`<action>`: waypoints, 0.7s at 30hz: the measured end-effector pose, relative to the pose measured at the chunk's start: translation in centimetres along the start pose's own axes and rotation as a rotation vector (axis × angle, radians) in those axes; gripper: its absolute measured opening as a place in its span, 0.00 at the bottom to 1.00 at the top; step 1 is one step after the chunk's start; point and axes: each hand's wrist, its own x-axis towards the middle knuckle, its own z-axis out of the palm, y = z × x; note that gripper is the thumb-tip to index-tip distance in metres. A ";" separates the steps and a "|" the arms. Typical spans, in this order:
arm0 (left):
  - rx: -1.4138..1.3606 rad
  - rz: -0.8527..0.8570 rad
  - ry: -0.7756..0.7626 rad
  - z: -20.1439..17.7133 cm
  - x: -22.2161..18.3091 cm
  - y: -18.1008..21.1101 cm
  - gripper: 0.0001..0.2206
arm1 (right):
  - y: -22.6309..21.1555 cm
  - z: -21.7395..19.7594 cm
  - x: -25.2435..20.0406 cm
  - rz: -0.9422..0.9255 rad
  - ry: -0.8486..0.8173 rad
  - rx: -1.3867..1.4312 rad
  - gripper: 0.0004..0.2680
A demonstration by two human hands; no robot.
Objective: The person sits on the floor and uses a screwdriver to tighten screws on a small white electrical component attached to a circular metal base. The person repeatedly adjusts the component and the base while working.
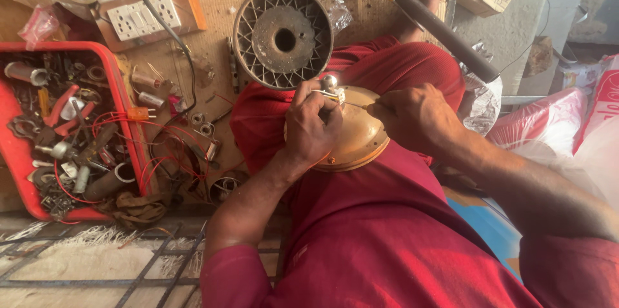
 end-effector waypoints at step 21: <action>-0.007 0.017 0.004 -0.1 0.4 0.1 0.05 | 1.3 1.1 -1.1 -0.405 0.294 0.015 0.07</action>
